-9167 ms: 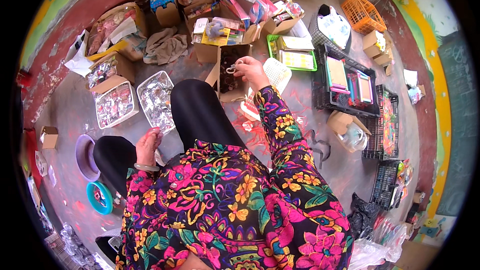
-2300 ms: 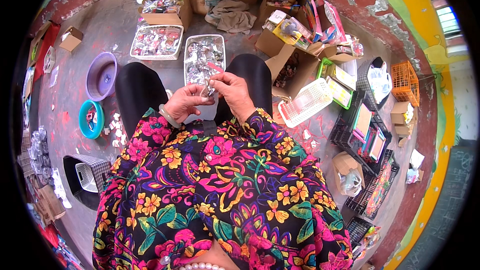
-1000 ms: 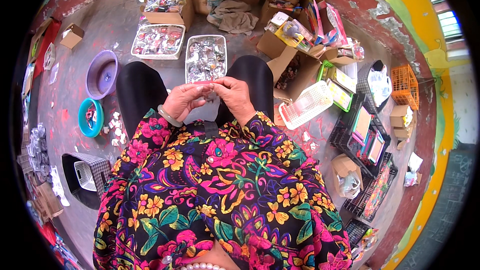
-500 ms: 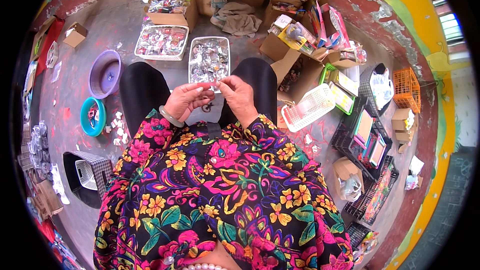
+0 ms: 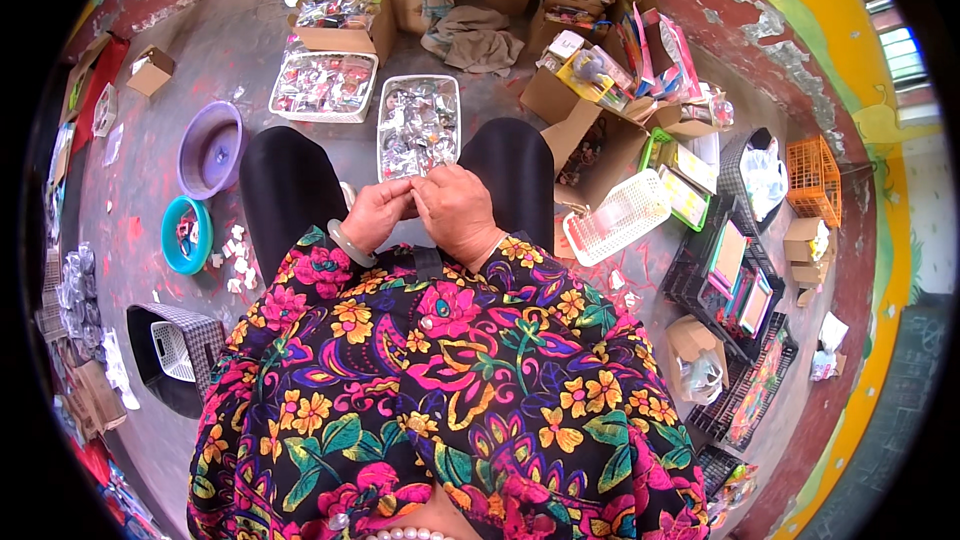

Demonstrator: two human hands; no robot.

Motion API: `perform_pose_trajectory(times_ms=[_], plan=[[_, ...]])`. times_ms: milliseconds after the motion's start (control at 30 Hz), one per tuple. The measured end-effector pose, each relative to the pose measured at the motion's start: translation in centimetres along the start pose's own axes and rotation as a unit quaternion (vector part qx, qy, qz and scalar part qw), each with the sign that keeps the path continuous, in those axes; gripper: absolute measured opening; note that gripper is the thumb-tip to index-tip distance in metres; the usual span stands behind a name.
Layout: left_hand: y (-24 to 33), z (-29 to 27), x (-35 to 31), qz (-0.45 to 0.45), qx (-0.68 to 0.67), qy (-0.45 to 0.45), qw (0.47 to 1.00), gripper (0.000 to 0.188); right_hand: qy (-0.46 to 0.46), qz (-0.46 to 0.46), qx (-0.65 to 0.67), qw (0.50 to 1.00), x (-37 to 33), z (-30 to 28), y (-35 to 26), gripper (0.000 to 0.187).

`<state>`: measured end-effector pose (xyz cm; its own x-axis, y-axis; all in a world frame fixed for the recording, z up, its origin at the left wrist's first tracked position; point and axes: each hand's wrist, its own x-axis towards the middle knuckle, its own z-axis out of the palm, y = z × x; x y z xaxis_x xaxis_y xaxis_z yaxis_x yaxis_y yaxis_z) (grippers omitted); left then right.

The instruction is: The person sits on the floor and repeatedly picks up small candies, wraps them in clear plastic film, and places the wrapped items into a white plastic basket. The person handles the candies one by one, manipulating the film to enclose each piece.

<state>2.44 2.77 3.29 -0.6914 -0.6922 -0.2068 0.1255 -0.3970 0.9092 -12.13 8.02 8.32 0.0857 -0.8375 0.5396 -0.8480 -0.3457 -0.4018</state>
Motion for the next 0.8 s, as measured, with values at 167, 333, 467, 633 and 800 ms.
perform_pose_trajectory(times_ms=[167, 333, 467, 633, 800], plan=[[0.2, 0.2, -0.2, 0.021, 0.083, -0.012, 0.996, 0.022, -0.019, -0.002, -0.021, 1.0, 0.1, -0.1, 0.0, 0.006], [0.7, 0.3, -0.3, 0.051, 0.236, -0.007, 0.97, 0.019, -0.026, 0.002, -0.039, 0.999, 0.0, 0.1, -0.3, 0.004], [1.2, 0.6, -0.5, 0.092, 0.277, 0.001, 0.956, 0.019, -0.025, 0.003, -0.03, 0.999, -0.1, 0.2, 0.0, 0.004], [2.0, 0.9, -0.6, 0.125, 0.34, -0.003, 0.932, 0.02, -0.027, 0.012, -0.023, 0.999, -0.1, 0.1, -0.1, 0.004], [2.2, 1.1, -0.7, 0.138, 0.349, 0.003, 0.927, 0.022, -0.021, 0.022, -0.014, 0.999, -0.2, 0.2, 0.0, 0.007]])
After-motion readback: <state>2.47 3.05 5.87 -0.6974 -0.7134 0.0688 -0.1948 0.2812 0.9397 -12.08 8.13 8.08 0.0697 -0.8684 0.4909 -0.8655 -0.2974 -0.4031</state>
